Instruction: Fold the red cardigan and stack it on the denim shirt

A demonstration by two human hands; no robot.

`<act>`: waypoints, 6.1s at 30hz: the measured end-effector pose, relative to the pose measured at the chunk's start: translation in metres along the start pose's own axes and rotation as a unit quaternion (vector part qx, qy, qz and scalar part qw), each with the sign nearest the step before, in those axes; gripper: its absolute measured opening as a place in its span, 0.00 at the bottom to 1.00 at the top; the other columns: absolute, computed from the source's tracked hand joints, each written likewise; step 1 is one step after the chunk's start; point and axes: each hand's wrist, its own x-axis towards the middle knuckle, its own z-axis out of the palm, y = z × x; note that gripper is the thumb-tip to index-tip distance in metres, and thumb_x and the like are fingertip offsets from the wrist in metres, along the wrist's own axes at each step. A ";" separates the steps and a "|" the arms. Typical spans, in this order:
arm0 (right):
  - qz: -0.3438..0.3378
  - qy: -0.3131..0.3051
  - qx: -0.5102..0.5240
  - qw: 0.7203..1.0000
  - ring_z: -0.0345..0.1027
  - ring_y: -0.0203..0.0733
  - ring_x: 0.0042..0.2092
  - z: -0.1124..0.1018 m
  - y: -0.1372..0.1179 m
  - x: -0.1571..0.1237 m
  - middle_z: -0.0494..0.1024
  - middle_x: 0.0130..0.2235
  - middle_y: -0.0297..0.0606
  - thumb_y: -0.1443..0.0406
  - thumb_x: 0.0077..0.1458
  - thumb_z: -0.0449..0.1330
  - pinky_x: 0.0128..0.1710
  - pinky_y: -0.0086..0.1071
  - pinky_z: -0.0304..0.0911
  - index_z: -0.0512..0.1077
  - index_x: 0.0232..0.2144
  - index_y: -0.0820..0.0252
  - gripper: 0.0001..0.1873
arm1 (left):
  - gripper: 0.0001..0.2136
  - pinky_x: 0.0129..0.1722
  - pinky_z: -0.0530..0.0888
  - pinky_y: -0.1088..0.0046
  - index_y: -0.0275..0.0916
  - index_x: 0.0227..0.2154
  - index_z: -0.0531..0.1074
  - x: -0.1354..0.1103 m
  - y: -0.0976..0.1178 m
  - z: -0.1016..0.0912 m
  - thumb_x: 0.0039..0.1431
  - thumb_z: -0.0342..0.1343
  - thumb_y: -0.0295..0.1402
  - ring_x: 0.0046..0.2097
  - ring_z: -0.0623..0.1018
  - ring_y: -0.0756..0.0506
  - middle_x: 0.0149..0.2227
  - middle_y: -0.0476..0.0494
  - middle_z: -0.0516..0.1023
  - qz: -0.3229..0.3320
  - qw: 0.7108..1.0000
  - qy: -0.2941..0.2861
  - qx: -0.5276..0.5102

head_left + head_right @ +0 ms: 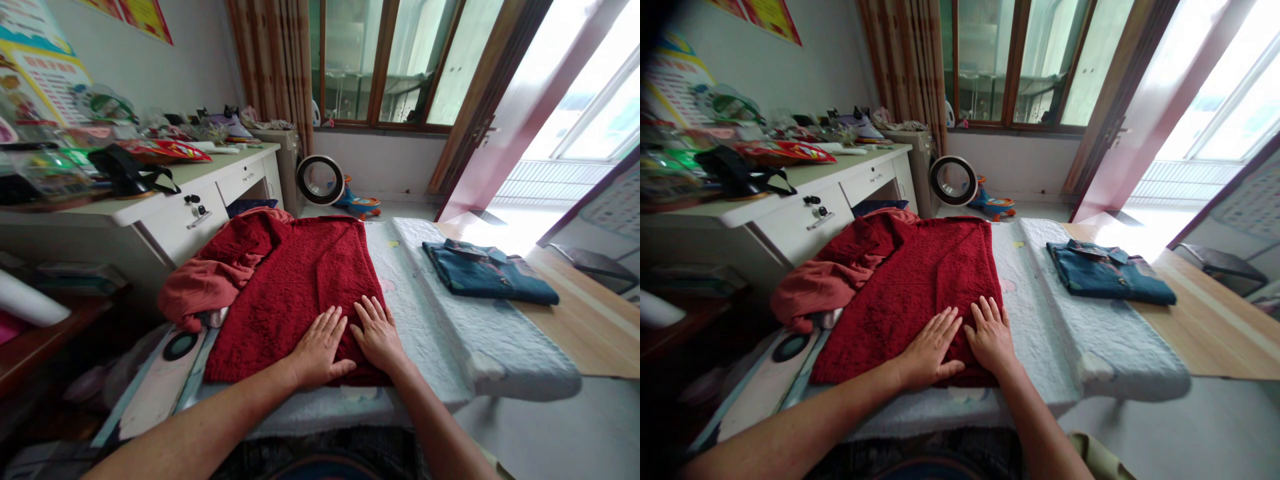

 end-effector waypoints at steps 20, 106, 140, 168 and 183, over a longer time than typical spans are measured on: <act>0.015 0.003 -0.016 1.000 0.41 0.48 0.69 0.004 0.001 -0.001 0.53 0.68 0.37 0.66 0.57 0.49 0.66 0.45 0.35 0.58 0.64 0.56 0.32 | 0.30 0.67 0.51 0.53 0.30 0.66 0.51 0.033 0.025 0.017 0.59 0.43 0.26 0.69 0.49 0.39 0.69 0.33 0.51 -0.102 0.989 0.107 -0.018; 0.029 -0.001 0.004 1.000 0.40 0.44 0.69 0.004 0.033 0.037 0.50 0.69 0.40 0.60 0.64 0.46 0.66 0.44 0.42 0.58 0.64 0.57 0.27 | 0.26 0.62 0.55 0.46 0.48 0.62 0.61 0.026 0.007 0.012 0.62 0.51 0.46 0.66 0.57 0.33 0.66 0.37 0.59 -0.166 0.969 0.176 0.039; 0.094 0.003 -0.006 0.996 0.46 0.52 0.67 0.005 0.031 0.036 0.50 0.68 0.48 0.55 0.63 0.47 0.64 0.44 0.45 0.55 0.65 0.63 0.32 | 0.19 0.64 0.58 0.57 0.41 0.57 0.66 0.032 0.000 0.012 0.64 0.50 0.34 0.66 0.60 0.42 0.65 0.41 0.62 -0.087 0.981 0.173 -0.014; -0.039 -0.023 0.007 0.999 0.44 0.42 0.68 0.002 0.030 0.037 0.54 0.68 0.38 0.61 0.62 0.48 0.66 0.43 0.40 0.58 0.63 0.55 0.27 | 0.20 0.65 0.58 0.57 0.40 0.58 0.65 0.032 0.000 0.013 0.62 0.51 0.34 0.66 0.60 0.42 0.65 0.41 0.62 -0.088 0.980 0.175 -0.017; -0.001 -0.035 -0.079 0.996 0.71 0.45 0.43 -0.030 0.009 0.101 0.77 0.42 0.44 0.67 0.61 0.49 0.41 0.32 0.58 0.72 0.39 0.61 0.12 | 0.21 0.65 0.56 0.57 0.40 0.58 0.65 0.031 0.001 0.008 0.63 0.50 0.38 0.66 0.59 0.41 0.65 0.41 0.61 -0.095 0.982 0.162 -0.037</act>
